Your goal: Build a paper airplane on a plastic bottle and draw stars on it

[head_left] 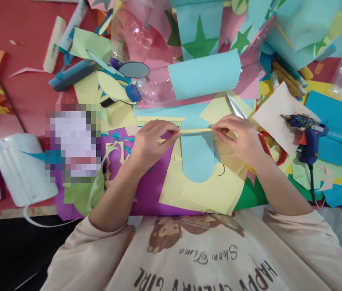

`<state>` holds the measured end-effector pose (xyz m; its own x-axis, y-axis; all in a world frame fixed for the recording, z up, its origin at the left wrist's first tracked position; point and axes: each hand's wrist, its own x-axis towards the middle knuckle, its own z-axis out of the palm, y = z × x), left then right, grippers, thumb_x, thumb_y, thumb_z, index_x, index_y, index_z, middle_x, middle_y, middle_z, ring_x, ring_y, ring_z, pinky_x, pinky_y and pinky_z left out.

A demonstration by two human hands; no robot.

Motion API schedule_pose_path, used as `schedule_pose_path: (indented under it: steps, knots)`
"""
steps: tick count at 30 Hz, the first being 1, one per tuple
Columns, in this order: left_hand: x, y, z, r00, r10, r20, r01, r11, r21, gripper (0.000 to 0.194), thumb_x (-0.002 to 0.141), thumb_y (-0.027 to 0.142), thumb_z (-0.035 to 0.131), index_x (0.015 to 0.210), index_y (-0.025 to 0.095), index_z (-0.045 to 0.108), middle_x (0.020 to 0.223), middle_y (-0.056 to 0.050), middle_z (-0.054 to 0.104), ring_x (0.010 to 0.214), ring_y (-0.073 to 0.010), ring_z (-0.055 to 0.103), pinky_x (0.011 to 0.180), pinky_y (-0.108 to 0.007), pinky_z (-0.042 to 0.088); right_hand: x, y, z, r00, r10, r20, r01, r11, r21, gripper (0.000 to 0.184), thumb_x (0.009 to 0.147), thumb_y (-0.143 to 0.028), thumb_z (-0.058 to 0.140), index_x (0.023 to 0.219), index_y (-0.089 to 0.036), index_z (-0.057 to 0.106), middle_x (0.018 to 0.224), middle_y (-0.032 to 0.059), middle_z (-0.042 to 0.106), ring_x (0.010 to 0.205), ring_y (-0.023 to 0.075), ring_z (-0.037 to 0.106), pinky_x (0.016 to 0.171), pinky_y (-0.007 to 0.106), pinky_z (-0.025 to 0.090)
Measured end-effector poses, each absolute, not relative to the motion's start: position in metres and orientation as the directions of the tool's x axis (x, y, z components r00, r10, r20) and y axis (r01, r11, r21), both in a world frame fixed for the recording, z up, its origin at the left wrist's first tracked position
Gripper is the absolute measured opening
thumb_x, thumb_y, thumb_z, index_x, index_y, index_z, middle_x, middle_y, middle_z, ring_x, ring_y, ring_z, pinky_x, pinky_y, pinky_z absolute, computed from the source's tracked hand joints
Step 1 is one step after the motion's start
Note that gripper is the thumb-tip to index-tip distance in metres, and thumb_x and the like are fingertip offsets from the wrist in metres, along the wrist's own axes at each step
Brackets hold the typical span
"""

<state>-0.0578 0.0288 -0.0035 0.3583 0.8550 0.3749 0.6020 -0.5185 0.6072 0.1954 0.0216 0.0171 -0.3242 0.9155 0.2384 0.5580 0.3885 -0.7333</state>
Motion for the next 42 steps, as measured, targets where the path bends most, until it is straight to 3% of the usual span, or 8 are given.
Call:
schedule_pose_path:
  steps: [12,27,42]
  knots:
    - [-0.059,0.031,-0.010,0.410,0.795,0.447,0.621,-0.602,0.502,0.008,0.089,0.015,0.061,0.085,0.022,0.064,0.082,0.003,0.075,0.076,-0.0148,0.071,0.073,-0.029,0.055,0.196,0.020,0.016,-0.304,0.931,0.203,0.616,0.355,-0.704,0.013,0.088,-0.011,0.060,0.084,-0.021,0.067,0.085,0.0023,0.072,0.077,0.0155,0.067,0.069,0.031,0.055]
    - [-0.061,0.031,-0.011,0.417,0.841,0.345,0.662,-0.542,0.518,0.009,0.090,0.020,0.059,0.085,0.023,0.066,0.086,0.000,0.076,0.081,-0.0189,0.071,0.074,-0.034,0.054,0.197,0.021,0.015,-0.342,0.924,0.170,0.676,0.367,-0.639,0.012,0.090,-0.017,0.060,0.085,-0.026,0.068,0.090,0.0038,0.070,0.084,0.0194,0.066,0.071,0.035,0.054]
    - [-0.059,0.032,-0.011,0.475,0.808,0.349,0.680,-0.588,0.438,0.015,0.089,0.015,0.055,0.077,0.022,0.060,0.078,-0.001,0.074,0.075,-0.0193,0.069,0.067,-0.033,0.050,0.196,0.020,0.005,-0.363,0.915,0.173,0.690,0.389,-0.610,0.013,0.090,-0.017,0.059,0.081,-0.023,0.066,0.087,0.0042,0.069,0.084,0.0198,0.065,0.074,0.036,0.053]
